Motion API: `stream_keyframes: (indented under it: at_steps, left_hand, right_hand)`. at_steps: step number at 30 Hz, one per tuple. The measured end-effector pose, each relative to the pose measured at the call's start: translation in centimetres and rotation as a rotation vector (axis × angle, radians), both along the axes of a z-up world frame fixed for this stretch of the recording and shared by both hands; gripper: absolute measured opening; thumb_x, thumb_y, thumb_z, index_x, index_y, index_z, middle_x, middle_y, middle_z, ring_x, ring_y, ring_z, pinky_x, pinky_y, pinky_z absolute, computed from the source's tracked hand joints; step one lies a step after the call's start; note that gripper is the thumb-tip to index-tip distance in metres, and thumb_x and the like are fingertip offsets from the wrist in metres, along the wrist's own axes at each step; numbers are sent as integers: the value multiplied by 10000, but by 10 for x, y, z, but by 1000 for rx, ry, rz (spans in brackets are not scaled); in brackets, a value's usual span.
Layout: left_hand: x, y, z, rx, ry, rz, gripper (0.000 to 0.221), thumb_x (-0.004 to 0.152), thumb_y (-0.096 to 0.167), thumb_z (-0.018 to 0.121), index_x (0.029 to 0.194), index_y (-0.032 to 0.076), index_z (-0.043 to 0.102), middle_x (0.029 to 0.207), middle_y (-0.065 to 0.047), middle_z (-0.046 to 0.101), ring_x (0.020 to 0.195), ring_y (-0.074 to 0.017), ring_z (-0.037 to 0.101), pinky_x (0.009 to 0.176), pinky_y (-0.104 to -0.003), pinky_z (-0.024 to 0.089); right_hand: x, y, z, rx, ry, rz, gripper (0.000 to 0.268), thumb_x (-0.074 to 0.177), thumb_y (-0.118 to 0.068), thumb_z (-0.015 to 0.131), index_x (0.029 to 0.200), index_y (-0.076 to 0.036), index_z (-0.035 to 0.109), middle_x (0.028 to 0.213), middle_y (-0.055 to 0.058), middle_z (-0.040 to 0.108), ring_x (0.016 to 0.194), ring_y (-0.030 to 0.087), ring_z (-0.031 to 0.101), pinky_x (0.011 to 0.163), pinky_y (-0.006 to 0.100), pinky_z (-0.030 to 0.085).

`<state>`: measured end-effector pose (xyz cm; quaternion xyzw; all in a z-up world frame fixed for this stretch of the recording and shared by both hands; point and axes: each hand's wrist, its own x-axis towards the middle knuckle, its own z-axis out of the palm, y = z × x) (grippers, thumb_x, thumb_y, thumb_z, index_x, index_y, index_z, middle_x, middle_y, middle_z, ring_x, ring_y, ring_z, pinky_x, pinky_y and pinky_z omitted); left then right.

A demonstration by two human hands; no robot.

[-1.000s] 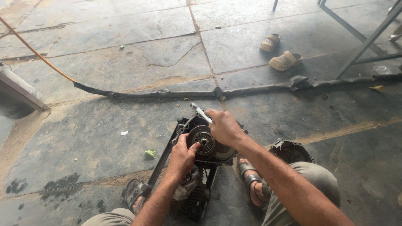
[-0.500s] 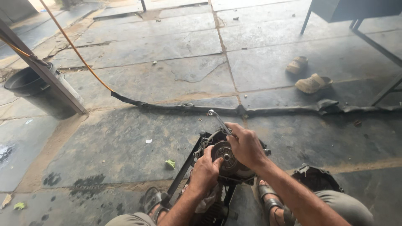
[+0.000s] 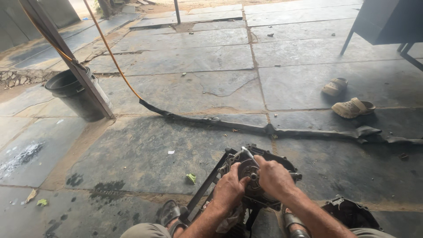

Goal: The person assembles internal components of a motorcycle engine case. They place gears and metal cover plates into the case by hand and then use a wrench and a T-handle wrench to tighten several bolts on the assembly.

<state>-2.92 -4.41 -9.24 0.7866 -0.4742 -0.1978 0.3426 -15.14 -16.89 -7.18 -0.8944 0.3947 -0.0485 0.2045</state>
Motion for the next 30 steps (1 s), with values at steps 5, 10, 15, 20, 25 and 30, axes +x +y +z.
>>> stream_keyframes:
  at_steps: [5,10,15,20,25,30]
  left_hand:
    - [-1,1,1,30,8,-3,487,991,324,593,1395,89,455,1038,-165,738,955,-325,744,821,-460,597]
    - [-1,0,-4,24,10,-20,494,1011,323,578,1402,61,431,1025,-163,731,925,-296,756,782,-426,633]
    - [0,1,-3,1,21,-36,453,1013,285,567,1389,57,456,997,-154,747,897,-282,772,757,-402,642]
    - [-1,2,2,5,45,-24,466,1001,279,573,1398,67,450,983,-150,750,878,-282,775,755,-404,639]
    - [-3,2,4,11,86,-22,452,1001,305,578,1383,85,475,980,-139,748,874,-265,775,748,-400,645]
    - [4,-2,0,-25,146,6,477,972,322,612,1371,79,515,1031,-148,771,933,-264,777,807,-396,621]
  right_hand:
    - [1,-3,-13,-94,-65,83,559,952,-97,575,1493,-73,436,777,158,757,572,202,712,475,342,577]
    - [4,-4,-9,-48,68,47,505,1032,-121,505,1528,-127,406,757,101,731,542,162,651,418,300,511]
    - [6,-9,-19,-46,76,41,593,952,-8,548,1521,-118,424,855,140,721,640,157,707,482,273,595]
    - [5,-8,-20,-31,92,51,622,939,7,547,1531,-127,413,884,149,721,673,181,719,520,288,609]
    - [4,-2,-8,-16,96,48,600,956,-17,552,1530,-127,417,872,140,738,682,177,726,534,297,619]
    - [0,1,11,96,-164,6,489,936,-125,636,1417,-118,550,906,151,756,688,186,736,575,342,625]
